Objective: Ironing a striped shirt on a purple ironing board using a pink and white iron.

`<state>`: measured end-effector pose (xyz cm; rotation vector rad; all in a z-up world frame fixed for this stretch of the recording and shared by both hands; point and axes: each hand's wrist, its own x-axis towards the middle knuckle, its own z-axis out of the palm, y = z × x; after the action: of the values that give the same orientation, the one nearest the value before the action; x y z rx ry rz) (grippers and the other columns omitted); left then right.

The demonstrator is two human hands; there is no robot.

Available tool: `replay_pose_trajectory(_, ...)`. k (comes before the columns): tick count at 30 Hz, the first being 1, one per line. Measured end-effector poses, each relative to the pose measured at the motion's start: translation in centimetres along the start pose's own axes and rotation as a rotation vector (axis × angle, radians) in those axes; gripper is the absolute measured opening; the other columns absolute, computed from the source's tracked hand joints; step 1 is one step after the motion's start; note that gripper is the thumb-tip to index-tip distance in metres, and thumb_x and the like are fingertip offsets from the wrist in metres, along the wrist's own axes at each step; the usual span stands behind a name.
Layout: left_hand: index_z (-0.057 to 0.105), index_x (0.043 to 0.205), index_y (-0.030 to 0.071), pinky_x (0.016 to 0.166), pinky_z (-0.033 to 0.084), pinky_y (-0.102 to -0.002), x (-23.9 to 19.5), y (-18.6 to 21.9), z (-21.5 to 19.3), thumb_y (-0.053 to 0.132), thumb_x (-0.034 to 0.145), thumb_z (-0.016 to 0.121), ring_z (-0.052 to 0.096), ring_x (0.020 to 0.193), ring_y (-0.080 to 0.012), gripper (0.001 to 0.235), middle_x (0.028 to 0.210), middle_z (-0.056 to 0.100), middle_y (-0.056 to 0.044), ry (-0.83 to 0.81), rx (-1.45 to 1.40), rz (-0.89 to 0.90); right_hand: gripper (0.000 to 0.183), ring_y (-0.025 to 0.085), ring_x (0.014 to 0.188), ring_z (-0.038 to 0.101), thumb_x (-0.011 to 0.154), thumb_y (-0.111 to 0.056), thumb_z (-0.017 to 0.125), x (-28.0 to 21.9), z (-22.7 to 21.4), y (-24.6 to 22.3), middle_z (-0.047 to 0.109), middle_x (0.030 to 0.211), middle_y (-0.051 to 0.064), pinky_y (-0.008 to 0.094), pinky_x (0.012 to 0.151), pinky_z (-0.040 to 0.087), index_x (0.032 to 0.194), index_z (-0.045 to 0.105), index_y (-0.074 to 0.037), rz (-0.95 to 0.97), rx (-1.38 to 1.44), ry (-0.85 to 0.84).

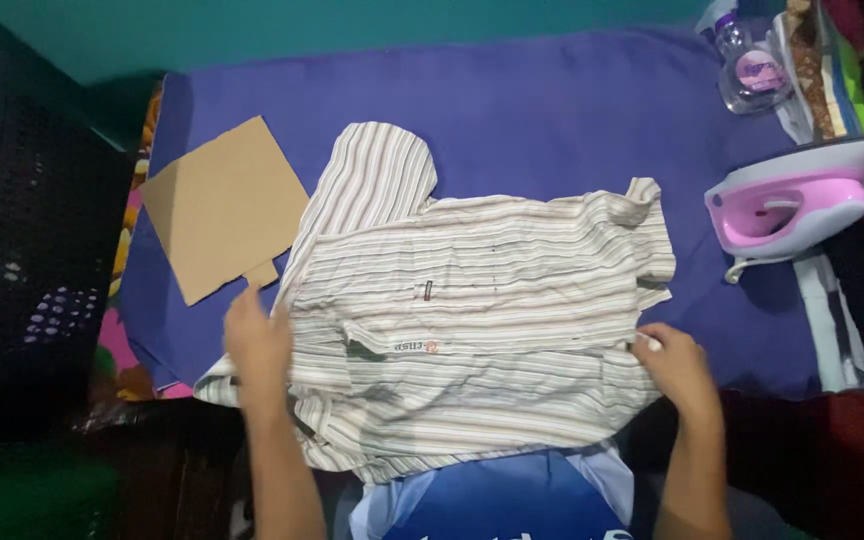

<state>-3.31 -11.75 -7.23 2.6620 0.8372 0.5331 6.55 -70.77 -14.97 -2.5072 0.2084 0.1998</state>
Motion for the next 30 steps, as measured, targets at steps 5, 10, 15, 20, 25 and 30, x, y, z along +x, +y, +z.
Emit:
replay_pose_trajectory(5,0.060,0.132,0.000,0.101,0.048,-0.051,4.5,1.8,7.7,0.025,0.089,0.077,0.056,0.126,-0.0435,0.053,0.130,0.064,-0.022,0.084,-0.080,0.218,0.028,0.023,0.091,0.065,0.105,-0.026,0.067,0.3,-0.5,3.5,0.071,0.099,0.011,0.035,0.083,0.052,0.114,0.067,0.000,-0.183,0.515,0.171)
replay_pose_trajectory(10,0.055,0.135,0.003,0.094,0.045,-0.060,6.1,2.8,10.4,0.043,0.083,0.081,0.053,0.122,-0.0449,0.071,0.132,0.058,-0.022,-0.068,0.156,0.063,0.035,0.019,0.085,0.064,0.107,-0.022,0.070,-4.6,-5.3,0.4,0.063,0.103,0.011,0.036,0.081,0.052,0.122,0.053,0.005,-0.113,0.343,0.663)
replay_pose_trajectory(15,0.051,0.140,0.003,0.095,0.045,-0.060,7.5,3.6,9.5,0.043,0.079,0.083,0.052,0.124,-0.0434,0.079,0.134,0.056,-0.020,-0.177,0.167,-0.035,0.069,0.031,0.080,0.066,0.076,-0.015,0.083,-3.6,-4.2,3.7,0.068,0.094,0.019,0.044,0.076,0.054,0.138,0.056,-0.003,0.060,0.032,0.253)
replay_pose_trajectory(20,0.050,0.140,0.001,0.100,0.046,-0.055,9.9,5.5,8.9,0.036,0.076,0.085,0.053,0.128,-0.0411,0.080,0.138,0.054,-0.021,-0.308,0.160,-0.059,0.068,0.036,0.092,0.065,0.076,-0.018,0.088,-3.1,-6.4,-2.7,0.064,0.111,0.021,0.046,0.082,0.052,0.135,0.057,-0.002,-0.074,-0.004,0.424)
replay_pose_trajectory(25,0.057,0.130,-0.004,0.101,0.048,-0.054,13.0,6.4,11.7,0.041,0.091,0.077,0.058,0.122,-0.0444,0.063,0.128,0.062,-0.026,-0.198,0.067,0.021,0.034,0.035,0.109,0.063,0.078,0.009,0.063,-0.8,-8.1,-12.6,0.064,0.113,0.014,0.045,0.098,0.051,0.106,0.073,-0.007,-0.539,-0.100,0.564)
replay_pose_trajectory(30,0.062,0.119,-0.001,0.093,0.049,-0.056,15.4,7.3,15.0,0.037,0.087,0.077,0.062,0.111,-0.0452,0.052,0.118,0.066,-0.025,-0.151,0.019,0.028,0.042,0.035,0.114,0.065,0.079,0.010,0.059,9.7,-5.4,-15.3,0.066,0.124,0.013,0.044,0.096,0.052,0.116,0.070,-0.007,-0.668,-0.007,0.357)
